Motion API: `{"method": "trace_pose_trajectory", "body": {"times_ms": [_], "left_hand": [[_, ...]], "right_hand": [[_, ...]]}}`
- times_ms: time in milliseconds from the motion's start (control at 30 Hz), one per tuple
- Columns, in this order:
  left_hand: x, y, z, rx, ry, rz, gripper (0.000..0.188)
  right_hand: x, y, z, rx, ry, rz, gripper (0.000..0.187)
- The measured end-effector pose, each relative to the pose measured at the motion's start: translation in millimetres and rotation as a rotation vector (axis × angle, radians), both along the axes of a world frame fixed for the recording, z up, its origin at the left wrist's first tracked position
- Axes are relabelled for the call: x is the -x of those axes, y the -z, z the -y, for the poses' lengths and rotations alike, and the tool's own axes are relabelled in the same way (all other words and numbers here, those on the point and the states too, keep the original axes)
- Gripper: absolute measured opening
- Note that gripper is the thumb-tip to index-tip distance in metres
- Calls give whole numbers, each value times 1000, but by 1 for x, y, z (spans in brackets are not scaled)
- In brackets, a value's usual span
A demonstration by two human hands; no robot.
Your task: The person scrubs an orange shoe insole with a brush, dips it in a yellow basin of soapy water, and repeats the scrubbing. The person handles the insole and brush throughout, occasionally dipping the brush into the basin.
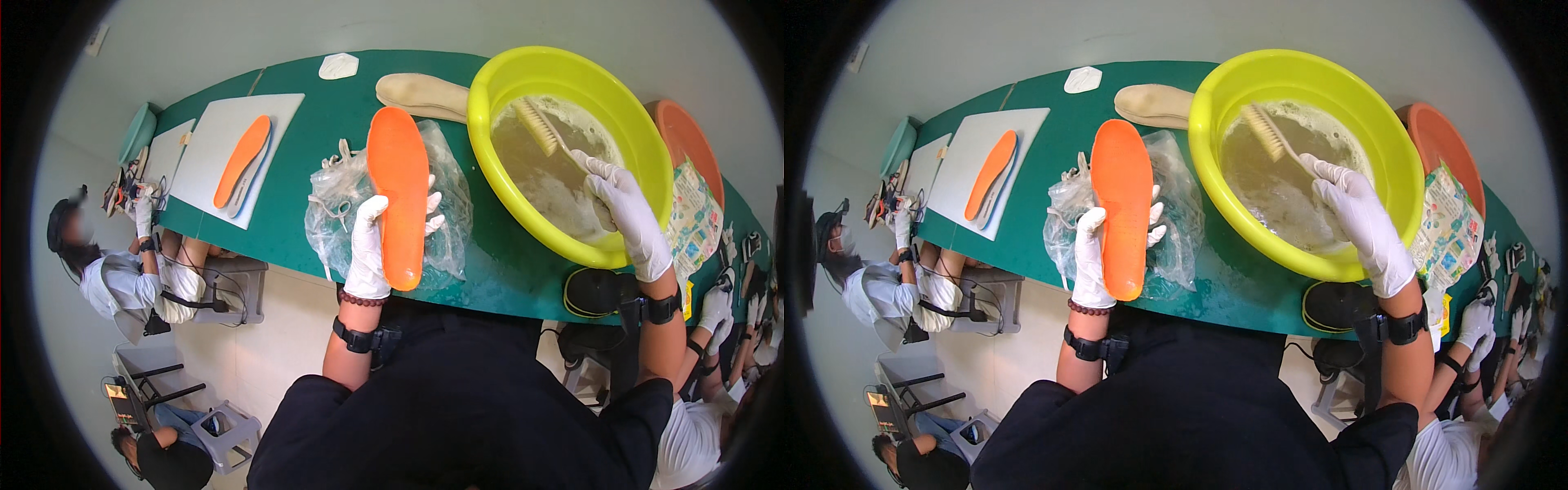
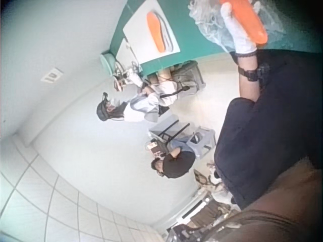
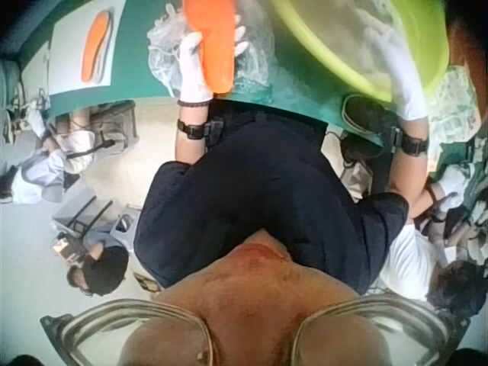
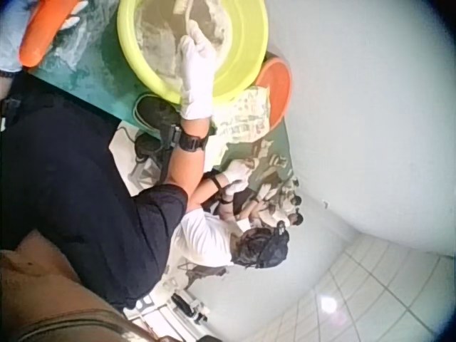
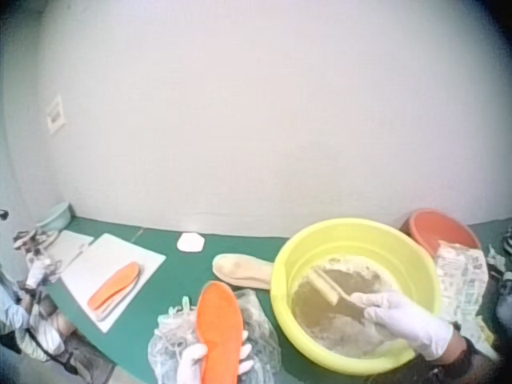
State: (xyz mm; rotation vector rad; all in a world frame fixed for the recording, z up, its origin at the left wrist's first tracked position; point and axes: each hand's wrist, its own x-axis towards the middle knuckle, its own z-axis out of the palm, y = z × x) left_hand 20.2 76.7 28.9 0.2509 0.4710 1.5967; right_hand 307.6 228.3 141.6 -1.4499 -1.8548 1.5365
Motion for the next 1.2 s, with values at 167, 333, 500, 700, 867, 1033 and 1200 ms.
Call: {"method": "trace_pose_trajectory", "body": {"times_ms": [167,333,500,700,867,1033,1200], "left_hand": [[-8,-1,-4,12,0,10,67],[-5,3,-4,19,15,87,66],[-10,-1,-4,10,-52,90,64],[-4,8,-3,19,-115,127,76],[9,12,-6,53,-139,-4,71],[9,5,-16,174,-142,-94,76],[5,8,-24,134,-149,-49,78]], "right_hand": [[4,15,11,-266,-87,-48,45],[50,5,73,-555,-80,-111,49],[111,53,116,-730,-265,56,58],[130,97,116,-523,-298,-149,64],[125,76,118,-356,-384,-93,63],[121,101,114,-365,-348,-143,60],[126,103,108,-513,-197,-284,59]]}}
